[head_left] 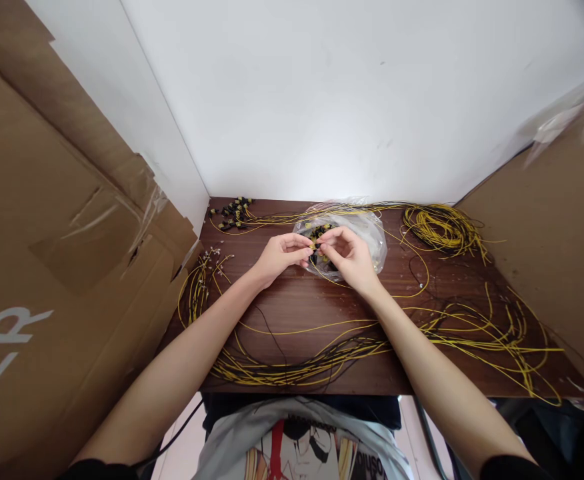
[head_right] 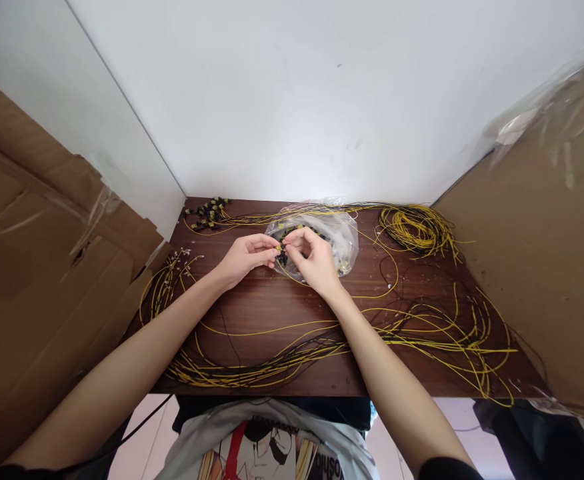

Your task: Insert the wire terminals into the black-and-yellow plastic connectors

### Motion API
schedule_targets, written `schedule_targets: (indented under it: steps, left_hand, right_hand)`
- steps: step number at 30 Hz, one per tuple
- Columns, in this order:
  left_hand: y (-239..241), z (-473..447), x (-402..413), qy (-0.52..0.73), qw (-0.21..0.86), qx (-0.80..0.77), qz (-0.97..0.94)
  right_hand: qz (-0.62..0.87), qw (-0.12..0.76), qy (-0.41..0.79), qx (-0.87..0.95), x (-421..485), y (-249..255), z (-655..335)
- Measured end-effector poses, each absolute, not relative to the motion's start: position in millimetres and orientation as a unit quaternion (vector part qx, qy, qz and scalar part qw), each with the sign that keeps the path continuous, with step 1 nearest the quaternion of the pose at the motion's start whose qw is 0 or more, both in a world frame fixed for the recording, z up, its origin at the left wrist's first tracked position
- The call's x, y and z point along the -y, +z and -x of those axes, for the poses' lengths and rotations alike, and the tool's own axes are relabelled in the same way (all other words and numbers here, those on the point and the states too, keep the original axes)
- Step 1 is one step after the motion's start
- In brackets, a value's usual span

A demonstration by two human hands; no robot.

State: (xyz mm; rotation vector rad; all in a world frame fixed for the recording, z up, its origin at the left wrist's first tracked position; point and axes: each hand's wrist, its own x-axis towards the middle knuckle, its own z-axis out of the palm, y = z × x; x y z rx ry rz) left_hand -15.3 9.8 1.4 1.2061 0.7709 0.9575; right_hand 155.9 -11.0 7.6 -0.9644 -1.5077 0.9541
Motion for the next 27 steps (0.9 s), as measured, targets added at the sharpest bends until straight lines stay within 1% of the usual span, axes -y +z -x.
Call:
schedule_targets:
  steps: [12, 27]
  left_hand:
    - [3.7, 14.7, -8.7, 0.42, 0.643, -0.334, -0.546]
    - [2.6, 15.5, -9.0, 0.416, 0.641, -0.351, -0.54]
  right_hand:
    - [0.439, 0.507, 0.305, 0.676, 14.8, 10.7, -155.8]
    - [0.435, 0.514, 0.276, 0.686, 17.4, 10.4, -154.2]
